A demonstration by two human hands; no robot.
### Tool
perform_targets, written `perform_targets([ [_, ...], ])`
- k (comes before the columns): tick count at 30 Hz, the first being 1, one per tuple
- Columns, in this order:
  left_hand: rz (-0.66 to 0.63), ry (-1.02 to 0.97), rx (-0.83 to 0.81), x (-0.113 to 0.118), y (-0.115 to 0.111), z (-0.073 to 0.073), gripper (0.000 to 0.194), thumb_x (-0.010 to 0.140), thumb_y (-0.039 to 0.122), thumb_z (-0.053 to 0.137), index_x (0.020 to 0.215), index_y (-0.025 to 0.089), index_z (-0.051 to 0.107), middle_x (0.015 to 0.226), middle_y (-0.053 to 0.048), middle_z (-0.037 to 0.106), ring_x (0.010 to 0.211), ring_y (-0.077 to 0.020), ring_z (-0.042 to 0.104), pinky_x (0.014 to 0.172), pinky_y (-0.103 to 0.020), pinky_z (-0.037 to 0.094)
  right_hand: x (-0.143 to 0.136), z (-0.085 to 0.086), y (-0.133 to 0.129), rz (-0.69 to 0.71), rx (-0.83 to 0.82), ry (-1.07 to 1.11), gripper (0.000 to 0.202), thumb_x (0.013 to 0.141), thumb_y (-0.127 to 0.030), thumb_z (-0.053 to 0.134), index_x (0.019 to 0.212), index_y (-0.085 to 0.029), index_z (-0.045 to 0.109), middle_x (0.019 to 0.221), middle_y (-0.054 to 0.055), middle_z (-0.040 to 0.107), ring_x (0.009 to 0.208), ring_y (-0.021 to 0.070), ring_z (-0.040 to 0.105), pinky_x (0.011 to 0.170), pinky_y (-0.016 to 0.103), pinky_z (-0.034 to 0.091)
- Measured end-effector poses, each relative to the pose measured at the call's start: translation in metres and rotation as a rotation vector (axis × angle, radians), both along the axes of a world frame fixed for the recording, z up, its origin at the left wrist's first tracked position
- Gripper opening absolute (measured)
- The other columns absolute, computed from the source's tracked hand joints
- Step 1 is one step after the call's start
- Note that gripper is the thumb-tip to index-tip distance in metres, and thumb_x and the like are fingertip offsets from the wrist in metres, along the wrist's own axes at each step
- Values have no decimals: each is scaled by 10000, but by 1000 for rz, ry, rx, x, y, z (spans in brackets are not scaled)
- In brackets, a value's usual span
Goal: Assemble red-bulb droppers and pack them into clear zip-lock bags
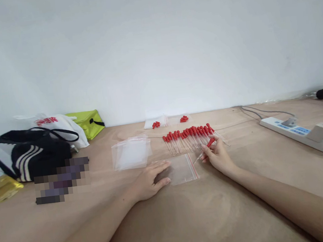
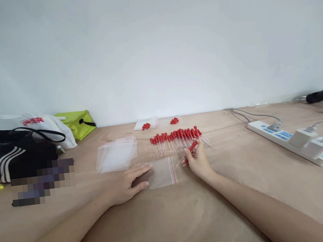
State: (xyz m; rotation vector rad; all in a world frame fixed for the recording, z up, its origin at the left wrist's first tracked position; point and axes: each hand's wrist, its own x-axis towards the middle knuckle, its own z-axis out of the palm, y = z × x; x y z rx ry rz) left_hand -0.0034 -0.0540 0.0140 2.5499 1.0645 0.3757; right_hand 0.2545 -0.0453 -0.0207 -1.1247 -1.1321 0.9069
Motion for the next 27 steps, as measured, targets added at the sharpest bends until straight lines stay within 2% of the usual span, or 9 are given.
perform_targets([
  [4, 68, -43, 9, 5, -4, 1, 499, 799, 378, 499, 1247, 180, 406, 1262, -88, 446, 1146, -220, 425, 959, -365, 354, -10, -3, -1, 72, -50, 172, 472, 670, -508, 532, 969, -228, 296, 618, -52, 534, 520, 127, 577, 521, 286, 489],
  [7, 105, -57, 11, 4, -3, 1, 487, 784, 395, 514, 1211, 173, 443, 1206, -93, 486, 1093, -220, 469, 926, -354, 384, -6, 0, -3, 120, -101, 158, 452, 611, -522, 591, 871, -211, 389, 631, -39, 541, 551, 120, 573, 574, 291, 486],
  [10, 85, -26, -43, -4, 2, 2, 503, 792, 427, 497, 1231, 191, 426, 1242, -81, 480, 1138, -222, 438, 964, -372, 343, 4, 3, -6, 196, -139, 4, 410, 573, -476, 649, 809, -178, 495, 638, -24, 543, 523, 88, 514, 534, 251, 440],
  [14, 6, 59, -138, -17, 8, 3, 562, 790, 458, 491, 1287, 235, 354, 1328, -43, 396, 1238, -235, 314, 1019, -412, 260, 13, 5, -5, 324, -112, -193, 351, 577, -400, 678, 813, -165, 566, 608, -39, 518, 475, 56, 405, 465, 210, 347],
  [20, -80, 53, -99, -5, 9, 4, 537, 811, 432, 475, 1300, 259, 335, 1332, -18, 387, 1250, -226, 295, 1039, -419, 220, 1, 2, 0, 354, -36, -344, 304, 576, -408, 688, 694, -152, 572, 559, -38, 505, 473, 59, 365, 452, 202, 319],
  [23, -119, 40, -81, 3, 8, 6, 511, 817, 406, 477, 1289, 254, 355, 1324, -20, 398, 1243, -220, 311, 1040, -425, 216, -5, 6, -2, 361, 52, -481, 260, 620, -410, 659, 678, -158, 629, 650, -3, 538, 533, 76, 414, 491, 211, 353],
  [27, -143, 25, -80, 6, 8, 6, 493, 819, 386, 484, 1280, 253, 368, 1309, -31, 421, 1231, -216, 333, 1035, -441, 221, 5, 10, 2, 471, 112, -625, 218, 733, -335, 542, 615, -177, 636, 703, 11, 562, 611, 103, 487, 570, 229, 401],
])
